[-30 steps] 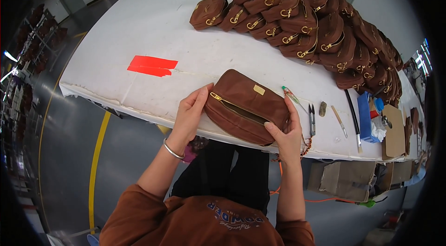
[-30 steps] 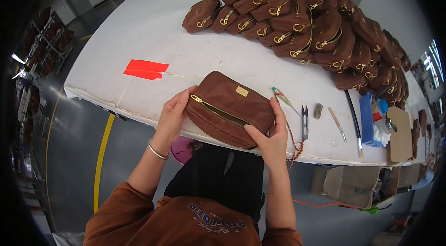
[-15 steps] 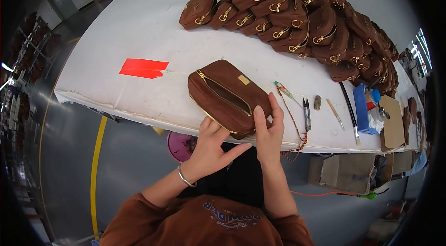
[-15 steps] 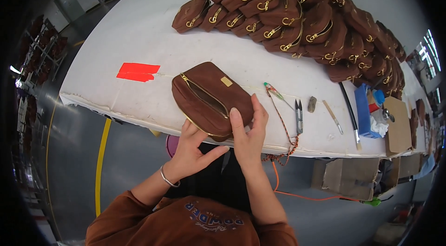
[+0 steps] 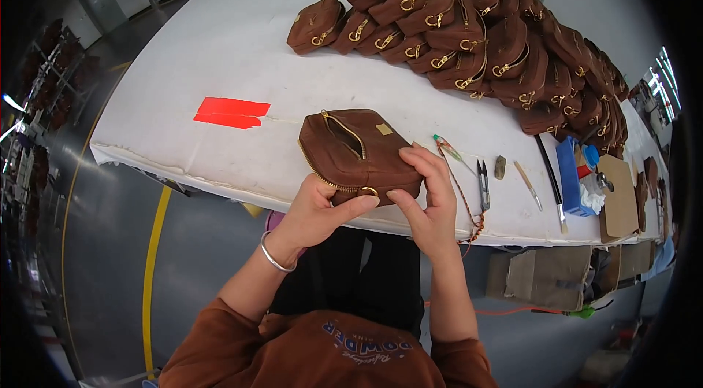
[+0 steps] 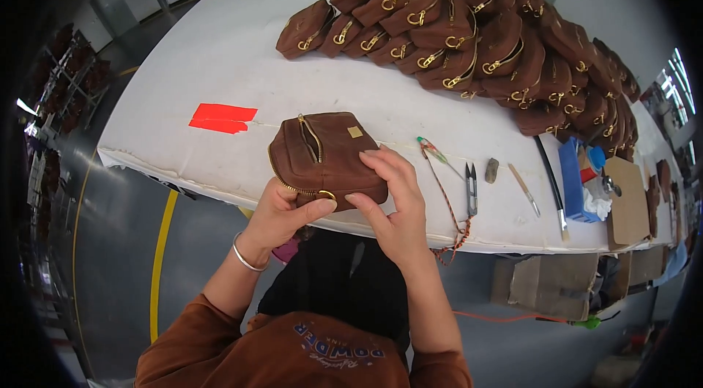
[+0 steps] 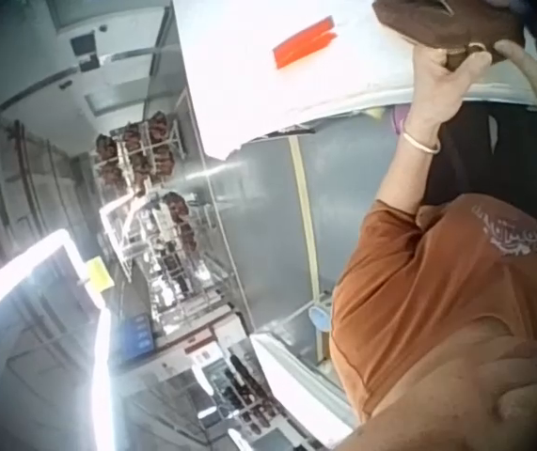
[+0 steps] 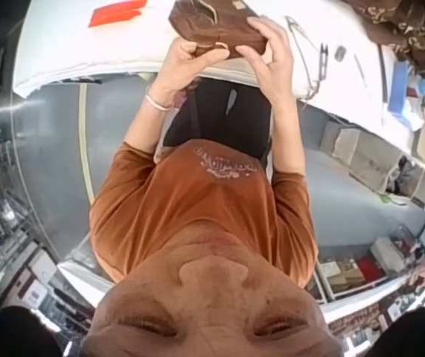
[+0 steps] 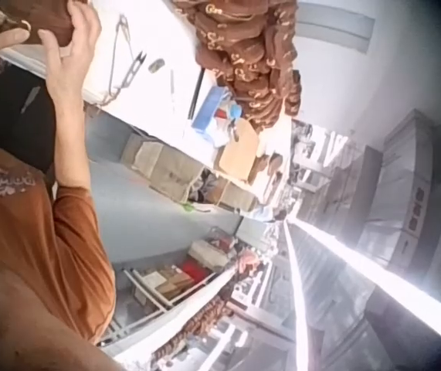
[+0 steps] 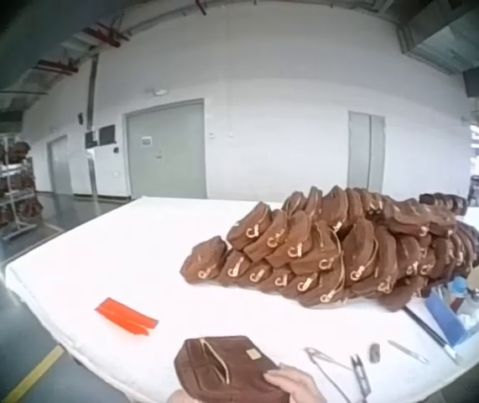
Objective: Inspecting finished leather bags, trimming threads, and marking a production log.
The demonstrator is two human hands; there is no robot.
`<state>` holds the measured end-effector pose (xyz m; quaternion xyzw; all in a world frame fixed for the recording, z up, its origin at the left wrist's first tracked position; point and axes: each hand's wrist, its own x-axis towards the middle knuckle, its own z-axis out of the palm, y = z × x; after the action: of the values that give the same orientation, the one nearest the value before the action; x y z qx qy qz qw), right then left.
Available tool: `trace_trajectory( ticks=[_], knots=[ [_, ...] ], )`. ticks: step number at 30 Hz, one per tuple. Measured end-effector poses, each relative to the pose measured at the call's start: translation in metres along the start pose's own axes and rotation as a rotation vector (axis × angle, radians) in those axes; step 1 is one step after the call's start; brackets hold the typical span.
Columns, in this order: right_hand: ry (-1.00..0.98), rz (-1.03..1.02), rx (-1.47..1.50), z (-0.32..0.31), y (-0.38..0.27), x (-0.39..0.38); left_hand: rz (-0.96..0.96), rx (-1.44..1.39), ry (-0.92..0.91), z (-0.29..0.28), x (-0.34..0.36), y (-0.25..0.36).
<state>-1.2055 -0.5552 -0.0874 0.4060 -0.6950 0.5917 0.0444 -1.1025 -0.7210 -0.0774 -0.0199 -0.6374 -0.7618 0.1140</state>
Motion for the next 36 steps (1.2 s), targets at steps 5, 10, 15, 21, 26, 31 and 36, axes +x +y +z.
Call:
trace_trajectory(
  ticks=[5,10,15,21,26,31,36],
  knots=[
    [0.072,-0.013,0.13,0.006,0.007,-0.003,-0.015,-0.103,-0.02,-0.005,0.0,-0.006],
    [0.177,0.061,0.326,0.003,0.009,0.003,0.011,-0.142,0.026,0.006,0.013,0.01],
    [0.235,0.102,0.429,0.001,-0.002,0.023,0.035,0.047,0.105,0.004,0.036,0.024],
    [0.265,0.176,0.39,0.0,-0.007,0.034,0.015,-0.081,0.137,0.006,0.05,0.028],
    [0.273,0.19,0.419,-0.002,-0.012,0.04,-0.036,-0.045,0.073,0.005,0.046,0.034],
    [0.223,0.127,0.386,-0.004,-0.006,0.044,-0.047,-0.091,0.001,0.007,0.041,0.042],
    [0.246,0.092,0.354,-0.004,-0.001,0.041,-0.188,-0.045,-0.021,0.012,0.037,0.048]
  ],
)
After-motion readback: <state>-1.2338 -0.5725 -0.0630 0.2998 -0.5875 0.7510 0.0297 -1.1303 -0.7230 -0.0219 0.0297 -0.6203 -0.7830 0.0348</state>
